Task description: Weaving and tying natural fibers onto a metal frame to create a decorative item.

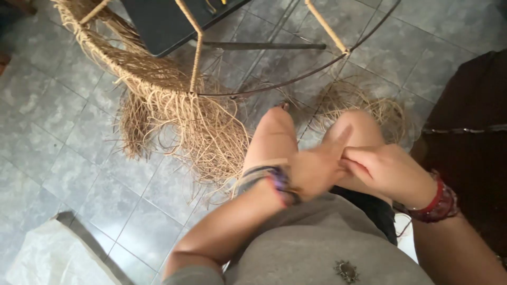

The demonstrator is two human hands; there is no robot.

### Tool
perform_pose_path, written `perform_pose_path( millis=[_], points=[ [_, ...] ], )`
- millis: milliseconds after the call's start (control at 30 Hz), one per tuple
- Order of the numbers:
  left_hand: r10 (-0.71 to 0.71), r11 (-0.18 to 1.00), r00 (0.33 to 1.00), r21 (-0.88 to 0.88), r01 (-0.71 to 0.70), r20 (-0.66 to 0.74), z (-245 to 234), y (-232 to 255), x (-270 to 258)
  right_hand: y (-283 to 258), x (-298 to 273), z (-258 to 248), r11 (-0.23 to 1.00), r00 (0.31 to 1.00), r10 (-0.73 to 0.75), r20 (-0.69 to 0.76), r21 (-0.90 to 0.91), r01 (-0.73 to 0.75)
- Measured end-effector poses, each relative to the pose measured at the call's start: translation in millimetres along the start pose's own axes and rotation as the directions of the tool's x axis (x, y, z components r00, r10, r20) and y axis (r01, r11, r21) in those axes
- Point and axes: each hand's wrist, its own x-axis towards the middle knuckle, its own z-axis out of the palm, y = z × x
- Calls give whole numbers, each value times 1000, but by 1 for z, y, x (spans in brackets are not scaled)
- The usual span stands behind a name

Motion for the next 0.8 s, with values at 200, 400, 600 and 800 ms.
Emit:
perform_pose_path(
  millis=[200, 400, 600, 800],
  points=[
    [-466, 853, 883, 289, 434, 52, -42, -56, 31, 37, -14, -28, 962, 962, 274, 7, -17, -274],
    [-551, 699, 825, 610, 373, 126, -82, -117, -67, 37, -8, -30, 951, 955, 296, 13, -95, -294],
    [79, 859, 925, 497, 126, -371, 28, -36, -32, -27, 37, 13, 992, 992, -123, 13, 17, 123],
    [-594, 724, 804, 428, 542, -13, -70, -100, -69, 14, 15, -26, 977, 984, 175, 25, -128, -170]
  ],
)
